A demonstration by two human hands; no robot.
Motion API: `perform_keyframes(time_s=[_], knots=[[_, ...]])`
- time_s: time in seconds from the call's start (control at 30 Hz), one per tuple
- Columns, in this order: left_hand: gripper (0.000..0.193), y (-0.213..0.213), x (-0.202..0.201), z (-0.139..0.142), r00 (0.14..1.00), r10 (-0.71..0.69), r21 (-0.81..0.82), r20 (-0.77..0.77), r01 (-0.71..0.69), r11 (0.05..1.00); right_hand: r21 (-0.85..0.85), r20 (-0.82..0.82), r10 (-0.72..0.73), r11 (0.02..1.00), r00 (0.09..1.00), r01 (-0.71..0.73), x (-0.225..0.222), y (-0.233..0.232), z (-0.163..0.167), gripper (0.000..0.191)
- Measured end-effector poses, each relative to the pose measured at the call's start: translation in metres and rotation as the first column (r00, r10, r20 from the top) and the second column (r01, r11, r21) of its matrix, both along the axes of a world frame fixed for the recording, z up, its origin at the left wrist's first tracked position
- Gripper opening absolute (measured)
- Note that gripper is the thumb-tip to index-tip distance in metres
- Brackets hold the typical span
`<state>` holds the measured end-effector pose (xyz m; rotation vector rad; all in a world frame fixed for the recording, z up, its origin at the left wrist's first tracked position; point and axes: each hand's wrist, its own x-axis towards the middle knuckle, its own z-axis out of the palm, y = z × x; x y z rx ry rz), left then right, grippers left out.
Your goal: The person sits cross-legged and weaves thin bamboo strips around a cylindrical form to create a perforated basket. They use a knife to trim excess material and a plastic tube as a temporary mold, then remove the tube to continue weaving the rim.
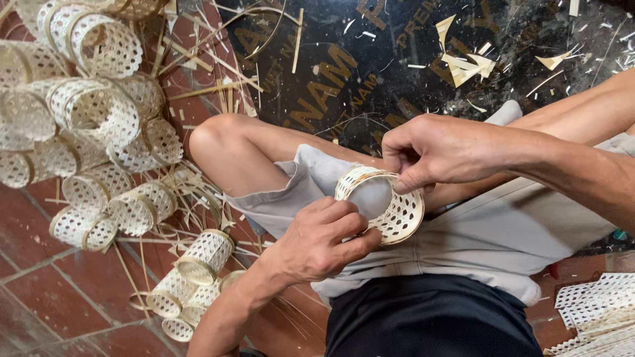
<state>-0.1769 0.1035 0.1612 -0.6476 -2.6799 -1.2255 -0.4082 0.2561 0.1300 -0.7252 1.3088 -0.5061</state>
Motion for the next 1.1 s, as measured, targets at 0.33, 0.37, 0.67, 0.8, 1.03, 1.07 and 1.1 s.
perform_keyframes(time_s=[0.33,0.37,0.67,0.8,1.03,1.07,1.1], knots=[[0.026,0.012,0.007,-0.003,0.968,0.251,0.003,-0.016,-0.251,0.968,-0.769,-0.611,-0.448,0.532,0.653,-0.355,0.038,0.032,0.048,0.025],[0.028,0.015,0.008,-0.004,0.968,0.251,0.0,-0.028,-0.251,0.968,-0.751,-0.637,-0.416,0.524,0.649,-0.401,0.054,0.039,0.047,0.029],[0.031,0.014,0.005,0.011,0.983,0.184,0.027,0.007,-0.184,0.983,-0.72,-0.671,-0.348,0.52,0.655,-0.46,0.067,0.05,0.029,0.026],[0.023,-0.008,0.012,0.033,0.886,0.427,0.201,0.182,-0.458,0.866,-0.744,-0.65,-0.322,0.451,0.689,-0.492,0.057,0.037,0.027,0.027],[0.026,-0.001,0.031,-0.011,0.36,0.267,0.256,0.894,-0.899,0.356,-0.6,-0.799,-0.331,0.386,0.502,-0.701,0.086,0.03,0.029,0.027],[0.025,0.0,0.037,-0.017,0.365,0.257,0.277,0.895,-0.905,0.322,-0.587,-0.809,-0.33,0.395,0.487,-0.707,0.09,0.029,0.03,0.029],[0.025,0.001,0.042,-0.023,0.374,0.248,0.301,0.894,-0.909,0.288,-0.571,-0.82,-0.329,0.403,0.469,-0.715,0.093,0.028,0.03,0.03]])
